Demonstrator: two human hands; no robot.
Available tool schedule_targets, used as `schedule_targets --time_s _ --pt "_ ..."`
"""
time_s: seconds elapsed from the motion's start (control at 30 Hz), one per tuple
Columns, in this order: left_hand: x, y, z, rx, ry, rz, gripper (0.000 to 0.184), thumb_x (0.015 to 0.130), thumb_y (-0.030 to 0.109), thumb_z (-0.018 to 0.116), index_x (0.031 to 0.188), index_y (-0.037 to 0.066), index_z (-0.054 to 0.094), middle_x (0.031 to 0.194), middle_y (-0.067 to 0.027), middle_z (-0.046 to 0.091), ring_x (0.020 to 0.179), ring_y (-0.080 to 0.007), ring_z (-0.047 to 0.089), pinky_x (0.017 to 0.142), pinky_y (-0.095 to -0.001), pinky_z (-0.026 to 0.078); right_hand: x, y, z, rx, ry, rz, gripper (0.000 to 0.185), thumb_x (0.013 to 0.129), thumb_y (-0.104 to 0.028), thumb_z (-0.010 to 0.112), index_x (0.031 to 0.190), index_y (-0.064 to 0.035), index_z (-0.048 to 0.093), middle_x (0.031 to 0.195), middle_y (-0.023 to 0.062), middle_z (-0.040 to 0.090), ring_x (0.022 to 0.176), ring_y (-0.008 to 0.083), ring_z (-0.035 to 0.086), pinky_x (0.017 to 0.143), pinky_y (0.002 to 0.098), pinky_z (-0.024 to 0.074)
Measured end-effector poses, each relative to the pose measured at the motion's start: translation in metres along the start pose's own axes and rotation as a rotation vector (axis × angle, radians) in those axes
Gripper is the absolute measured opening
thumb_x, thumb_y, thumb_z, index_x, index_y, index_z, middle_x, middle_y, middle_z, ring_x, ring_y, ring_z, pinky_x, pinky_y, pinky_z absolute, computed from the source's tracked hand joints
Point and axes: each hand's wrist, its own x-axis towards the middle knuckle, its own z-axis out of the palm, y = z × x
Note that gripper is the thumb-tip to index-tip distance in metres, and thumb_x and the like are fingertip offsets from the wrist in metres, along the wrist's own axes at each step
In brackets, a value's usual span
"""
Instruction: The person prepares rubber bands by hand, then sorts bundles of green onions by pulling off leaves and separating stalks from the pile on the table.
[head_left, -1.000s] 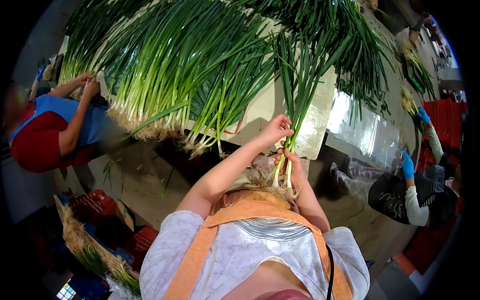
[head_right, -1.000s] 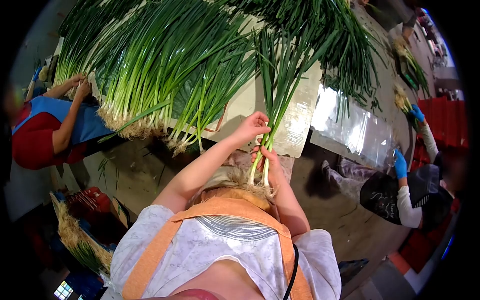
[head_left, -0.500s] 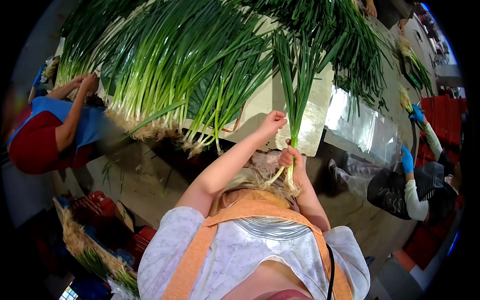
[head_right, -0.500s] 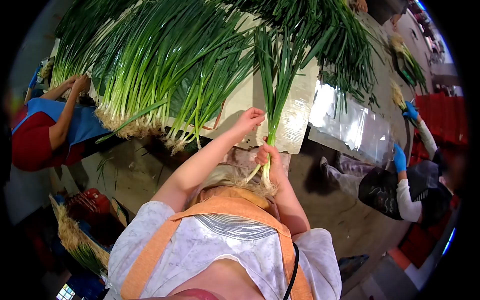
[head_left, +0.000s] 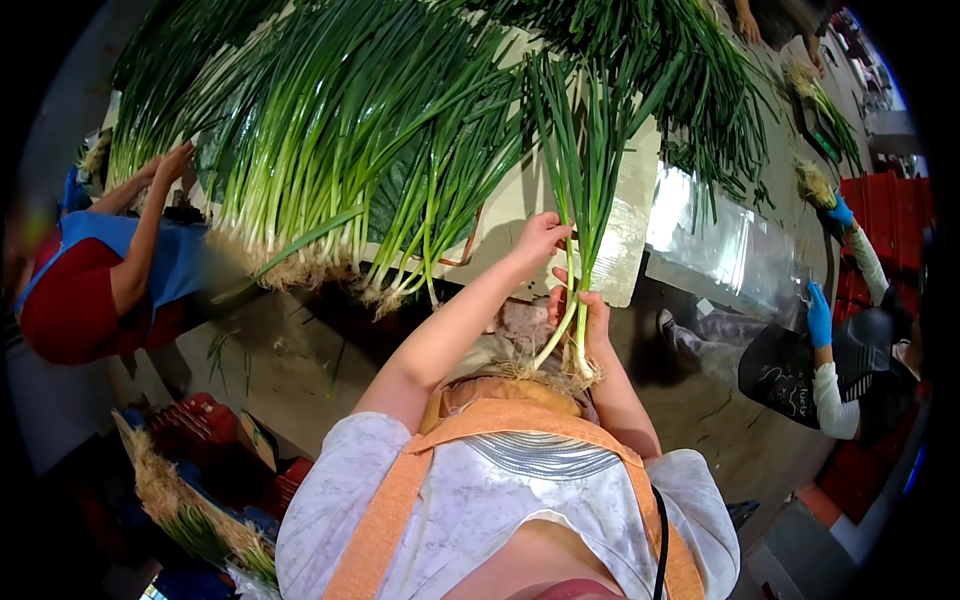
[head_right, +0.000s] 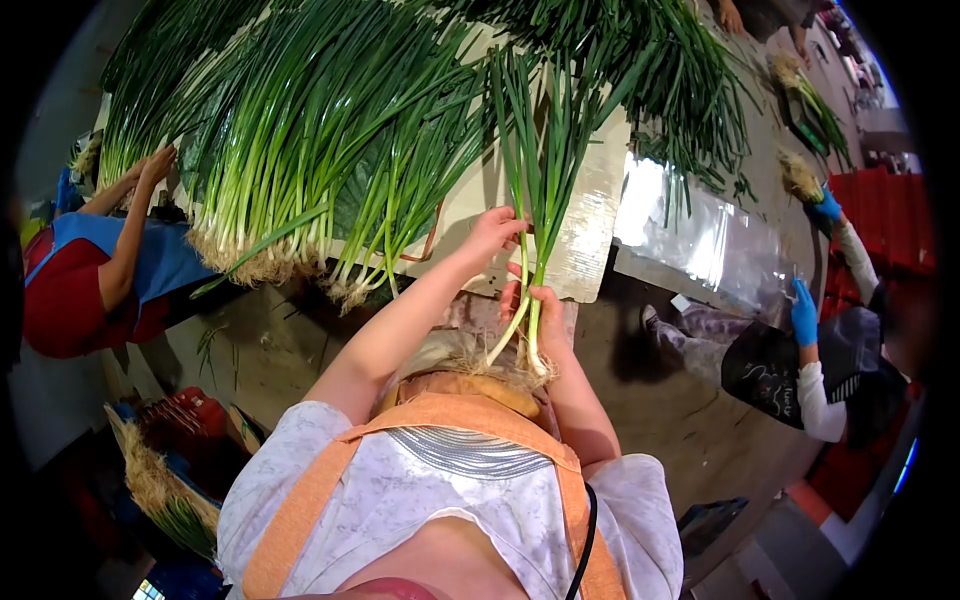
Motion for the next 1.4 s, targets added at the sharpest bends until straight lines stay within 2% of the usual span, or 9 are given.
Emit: schedule_targets --time_s 0.1,0.23,0.33,0.53,0.7,1.0,1.1,1.23,1.4 --pt "-0.005 0.006 -0.002 -0.035 -0.032 -0.021 0.021 0.087 0.017 0.057 0.104 0.005 0.06 0.085 0.0006 0.062 0.071 -0.0076 0.055 0.059 -0.0214 0.04 0.002 0.0 0.001 -0.023 0.034 -0.025 0.056 0.074 -0.034 0.051 0.12 -0.0008 0.048 0.079 0.0089 0.057 0.064 0.0166 0.054 0.056 0.0281 0.0459" --pt "-0.008 0.008 -0.007 -0.064 -0.049 -0.076 0.025 0.088 0.017 0.056 0.111 0.006 0.059 0.087 0.0015 0.062 0.071 -0.0073 0.054 0.06 -0.0213 0.04 0.003 0.006 -0.011 -0.057 0.12 0.01 0.04 0.084 -0.021 0.043 0.118 -0.0008 0.042 0.083 0.0112 0.06 0.064 0.0154 0.056 0.056 0.0279 0.0485" --pt "-0.012 0.01 -0.007 -0.127 -0.041 -0.059 0.019 0.087 0.019 0.058 0.1 0.006 0.061 0.079 0.0011 0.061 0.066 -0.0075 0.054 0.058 -0.0212 0.04 0.004 0.004 -0.008 -0.079 0.167 -0.004 0.03 0.085 -0.016 0.046 0.111 -0.0013 0.044 0.084 0.0125 0.061 0.063 0.0147 0.057 0.055 0.0264 0.0482" --pt "-0.018 0.008 -0.007 0.171 0.012 -0.079 0.02 0.084 0.024 0.064 0.075 0.006 0.057 0.062 -0.0001 0.056 0.053 -0.0088 0.052 0.049 -0.0217 0.039 0.005 -0.001 0.006 -0.189 0.232 -0.047 0.019 0.083 -0.009 0.055 0.1 -0.0005 0.049 0.085 0.0121 0.063 0.063 0.0124 0.057 0.053 0.0231 0.0453" --pt "-0.018 0.005 -0.007 0.095 0.035 -0.091 0.02 0.085 0.023 0.062 0.077 0.005 0.057 0.064 -0.0009 0.057 0.053 -0.0093 0.053 0.049 -0.0223 0.04 0.007 0.001 0.011 -0.172 0.25 -0.074 0.018 0.082 -0.007 0.057 0.097 -0.0002 0.05 0.083 0.0116 0.063 0.061 0.012 0.056 0.051 0.0225 0.0429" --pt "-0.023 0.003 0.0 0.055 0.113 -0.044 0.018 0.085 0.017 0.052 0.075 0.002 0.055 0.065 -0.0032 0.056 0.053 -0.0105 0.053 0.049 -0.0248 0.041 0.011 0.004 0.021 -0.144 0.238 -0.095 0.024 0.082 -0.006 0.056 0.104 -0.0001 0.048 0.082 0.0122 0.062 0.059 0.0116 0.055 0.048 0.0218 0.0417" --pt "-0.025 0.002 0.001 -0.087 0.075 -0.025 0.018 0.085 0.018 0.052 0.074 0.003 0.054 0.063 -0.0028 0.054 0.052 -0.0101 0.05 0.048 -0.0248 0.039 0.009 0.001 0.017 -0.065 0.228 -0.011 0.021 0.082 -0.014 0.058 0.098 -0.0016 0.054 0.073 0.0041 0.056 0.056 0.009 0.049 0.047 0.0195 0.039" --pt "-0.031 0.004 0.0 -0.218 0.007 -0.049 0.018 0.084 0.019 0.053 0.073 0.005 0.053 0.063 -0.0016 0.052 0.051 -0.0109 0.048 0.05 -0.0245 0.039 0.007 -0.001 0.014 0.086 0.212 0.081 0.02 0.083 -0.021 0.06 0.091 -0.0029 0.057 0.068 0.0017 0.053 0.054 0.0089 0.047 0.047 0.0188 0.038" --pt "-0.038 0.011 -0.01 -0.024 -0.033 -0.062 0.015 0.084 0.016 0.052 0.076 0.003 0.052 0.063 -0.0021 0.051 0.05 -0.0104 0.047 0.047 -0.0243 0.037 0.01 0.007 -0.005 0.218 0.139 0.15 0.025 0.084 -0.024 0.06 0.091 -0.0006 0.057 0.074 0.0056 0.058 0.056 0.0105 0.051 0.048 0.0202 0.0437"
